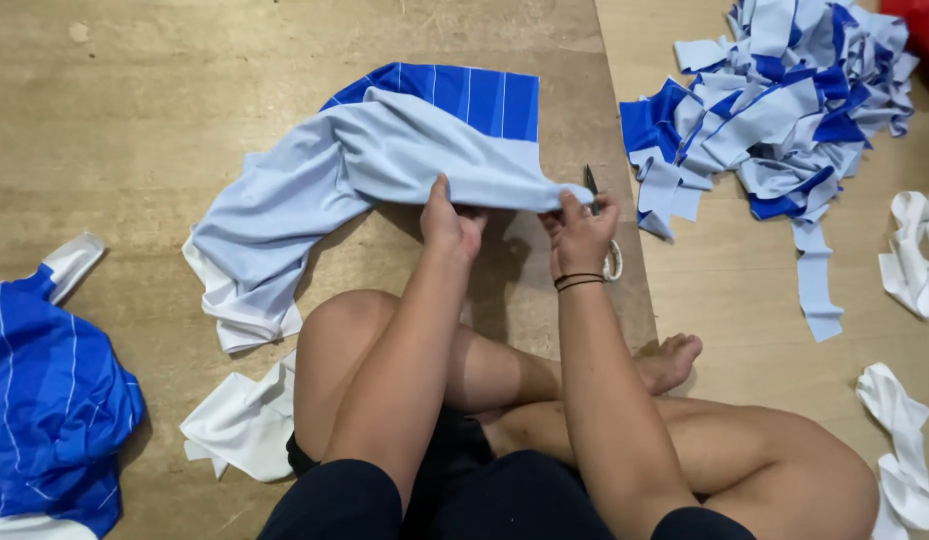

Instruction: Cutting a large blue and white striped fabric into smaller pieces using scissors.

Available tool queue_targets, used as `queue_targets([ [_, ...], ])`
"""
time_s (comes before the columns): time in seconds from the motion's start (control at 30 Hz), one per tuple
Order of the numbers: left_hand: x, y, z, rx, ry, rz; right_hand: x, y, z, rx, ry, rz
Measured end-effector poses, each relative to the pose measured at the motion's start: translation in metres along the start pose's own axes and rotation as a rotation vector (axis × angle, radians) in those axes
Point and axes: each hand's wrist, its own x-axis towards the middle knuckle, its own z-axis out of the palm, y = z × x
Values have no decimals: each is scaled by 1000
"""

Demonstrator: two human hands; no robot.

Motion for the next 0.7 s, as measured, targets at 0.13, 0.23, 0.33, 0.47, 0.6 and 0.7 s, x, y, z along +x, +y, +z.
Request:
queue_targets([
  [0.13, -101, 14, 30, -197, -208, 453, -20, -44, -19, 62, -113, -465],
  [0.23, -166, 20, 45, -172, -413, 782, -51, -96, -2, 95, -185, -622],
  [0.33, -204, 32, 61, -76, -531, 981, -87, -136, 29, 134, -250, -643],
  [0.47, -192, 66, 91, 131, -415, 958, -59, -136, 63, 74, -233, -521],
  [0.6, -101, 125, 124, 193, -351, 1000, 11, -118, 99, 69, -127, -402],
  [0.7, -37, 184, 149, 303, -343, 1363, 58, -124, 123, 141, -180, -430],
])
